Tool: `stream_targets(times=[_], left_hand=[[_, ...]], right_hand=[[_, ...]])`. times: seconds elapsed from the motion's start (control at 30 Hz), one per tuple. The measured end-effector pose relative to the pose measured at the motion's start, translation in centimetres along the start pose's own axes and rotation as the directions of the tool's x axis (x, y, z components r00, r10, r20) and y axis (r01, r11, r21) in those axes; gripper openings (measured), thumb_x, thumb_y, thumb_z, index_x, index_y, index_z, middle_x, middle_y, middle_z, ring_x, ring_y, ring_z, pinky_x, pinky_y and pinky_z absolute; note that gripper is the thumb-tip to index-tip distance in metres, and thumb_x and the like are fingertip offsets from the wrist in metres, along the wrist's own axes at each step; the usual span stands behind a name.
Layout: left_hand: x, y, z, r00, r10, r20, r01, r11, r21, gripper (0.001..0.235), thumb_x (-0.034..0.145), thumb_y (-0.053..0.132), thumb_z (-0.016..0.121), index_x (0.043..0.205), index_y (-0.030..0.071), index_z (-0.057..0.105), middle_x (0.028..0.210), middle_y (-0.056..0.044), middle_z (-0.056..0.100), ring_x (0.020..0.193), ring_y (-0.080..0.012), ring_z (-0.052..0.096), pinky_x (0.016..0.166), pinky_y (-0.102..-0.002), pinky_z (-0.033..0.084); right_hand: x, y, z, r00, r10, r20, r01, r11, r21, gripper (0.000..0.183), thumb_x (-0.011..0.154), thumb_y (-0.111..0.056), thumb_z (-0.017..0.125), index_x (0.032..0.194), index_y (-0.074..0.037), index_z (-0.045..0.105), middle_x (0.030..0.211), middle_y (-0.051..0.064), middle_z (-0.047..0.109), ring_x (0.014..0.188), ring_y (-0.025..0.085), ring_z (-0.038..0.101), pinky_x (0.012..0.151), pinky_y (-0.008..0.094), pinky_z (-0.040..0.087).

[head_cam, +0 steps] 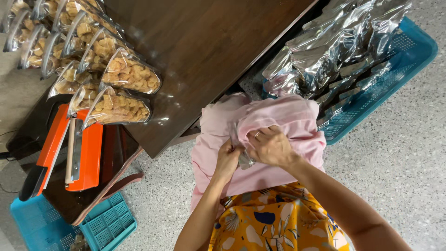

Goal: The person repeatedly picks up small, clear plastic bags filled with snacks from a table. They wipe the exterior of each bag with a pink cloth and then place the cleaned bag into a blue plastic basket. The process is continuous and repetitive throughout the clip.

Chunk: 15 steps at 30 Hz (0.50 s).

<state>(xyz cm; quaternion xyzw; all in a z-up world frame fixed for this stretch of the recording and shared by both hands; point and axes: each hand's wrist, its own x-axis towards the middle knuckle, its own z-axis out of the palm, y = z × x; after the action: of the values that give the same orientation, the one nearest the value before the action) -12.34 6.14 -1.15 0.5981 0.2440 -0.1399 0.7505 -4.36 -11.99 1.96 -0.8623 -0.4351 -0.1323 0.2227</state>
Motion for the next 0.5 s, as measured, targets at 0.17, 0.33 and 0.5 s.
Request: stream_targets(times=[0.17, 0.33, 0.5], left_hand=[[0.0, 1.5, 0.2, 0.998, -0.063, -0.009, 0.062, 0.992, -0.107, 0.027, 0.097, 0.011, 0.066, 0.118, -0.005, 0.065, 0.099, -0.008, 0.071, 0.086, -0.0142, 0.068, 0.078, -0.031, 0.058], [-0.7, 5.2, 0.9, 0.999, -0.023, -0.026, 0.03, 0.96, 0.279, 0.036, 0.098, 0.021, 0.063, 0.126, -0.002, 0.065, 0.101, -0.01, 0.074, 0.082, -0.0157, 0.068, 0.071, -0.029, 0.058], [-0.3, 8.0, -2.0, 0.715, 0.539, 0.445, -0.658, 0.305, 0.688, 0.015, 0.101, 0.011, 0.062, 0.116, 0.012, 0.062, 0.124, -0.012, 0.069, 0.095, -0.0193, 0.072, 0.074, -0.026, 0.064]], right_hand=[[-5.7, 7.9, 4.6, 0.872, 0.478, -0.102, -0.299, 0.686, 0.663, 0.03, 0.1, -0.026, 0.055, 0.113, -0.001, 0.064, 0.112, 0.012, 0.068, 0.074, 0.015, 0.068, 0.048, 0.021, 0.056], [-15.7, 14.7, 3.2, 0.576, 0.802, 0.157, -0.618, 0.302, 0.726, 0.043, 0.118, -0.027, 0.04, 0.1, -0.004, 0.072, 0.087, 0.011, 0.07, 0.074, 0.012, 0.066, 0.065, 0.025, 0.054], [-17.2, 12.3, -8.6, 0.288, 0.942, 0.169, -0.019, -0.171, 0.985, 0.019, 0.103, -0.02, 0.06, 0.116, -0.006, 0.06, 0.099, 0.008, 0.06, 0.082, 0.015, 0.055, 0.067, 0.031, 0.05]])
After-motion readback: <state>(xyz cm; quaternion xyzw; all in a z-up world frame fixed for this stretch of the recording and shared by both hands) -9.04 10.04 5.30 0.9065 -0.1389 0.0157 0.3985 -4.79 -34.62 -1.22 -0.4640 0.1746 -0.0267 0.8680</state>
